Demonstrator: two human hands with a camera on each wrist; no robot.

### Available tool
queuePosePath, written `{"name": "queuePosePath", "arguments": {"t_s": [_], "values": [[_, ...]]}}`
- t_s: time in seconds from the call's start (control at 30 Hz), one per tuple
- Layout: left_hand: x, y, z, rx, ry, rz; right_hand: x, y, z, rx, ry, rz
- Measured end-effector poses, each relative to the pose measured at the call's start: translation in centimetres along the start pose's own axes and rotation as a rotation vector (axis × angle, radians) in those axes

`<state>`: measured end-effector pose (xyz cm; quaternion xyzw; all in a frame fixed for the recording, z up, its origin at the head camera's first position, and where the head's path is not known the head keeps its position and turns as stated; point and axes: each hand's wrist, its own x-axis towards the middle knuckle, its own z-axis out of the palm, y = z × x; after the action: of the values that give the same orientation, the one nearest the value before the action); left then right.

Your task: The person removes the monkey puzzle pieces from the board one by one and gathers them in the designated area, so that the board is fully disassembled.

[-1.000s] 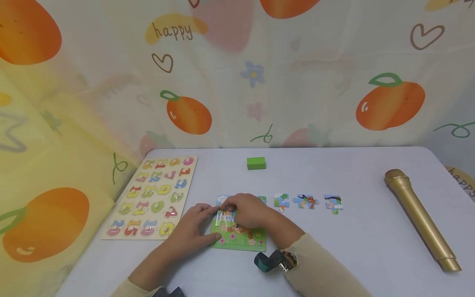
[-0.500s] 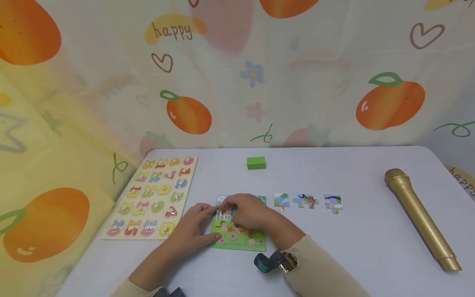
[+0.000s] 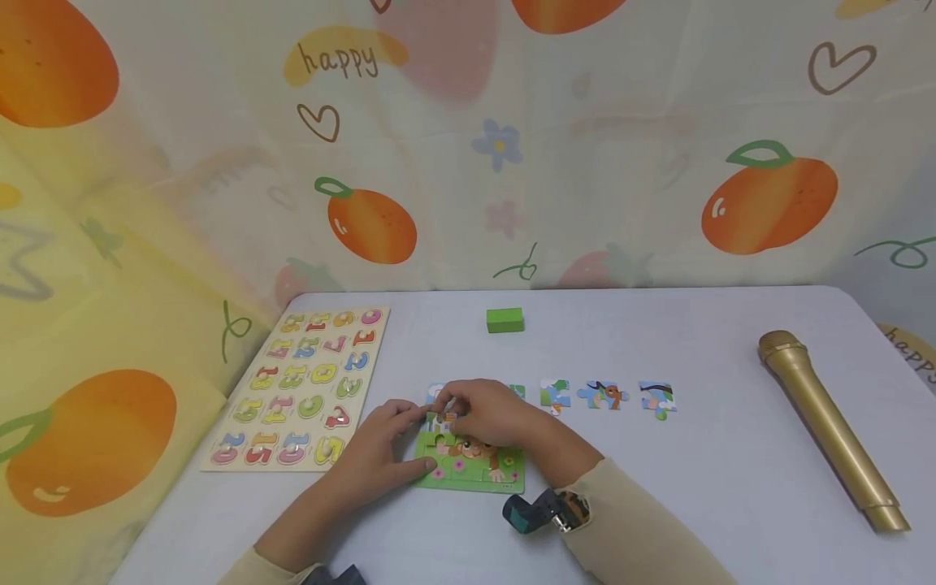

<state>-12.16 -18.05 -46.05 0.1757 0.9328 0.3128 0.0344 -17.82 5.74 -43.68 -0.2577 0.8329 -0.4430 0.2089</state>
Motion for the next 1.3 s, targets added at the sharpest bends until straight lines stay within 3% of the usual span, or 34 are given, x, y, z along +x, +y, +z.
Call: {"name": "queuePosePath", "arguments": {"t_s": [0.4, 0.8, 1.3], "values": [[0.0, 0.1, 0.1, 0.016, -0.002, 0.002, -0.1, -0.6, -1.0, 0.13, -0.033, 0.006], [0.1, 0.0, 0.2, 0.018, 0.002, 0.017, -0.9, -0.8, -2.9, 0.184, -0.04, 0.022], [0.1, 0.2, 0.0, 0.043, -0.014, -0.011, -4.3, 0.9, -5.6, 0.129, 0.036, 0.074]]}}
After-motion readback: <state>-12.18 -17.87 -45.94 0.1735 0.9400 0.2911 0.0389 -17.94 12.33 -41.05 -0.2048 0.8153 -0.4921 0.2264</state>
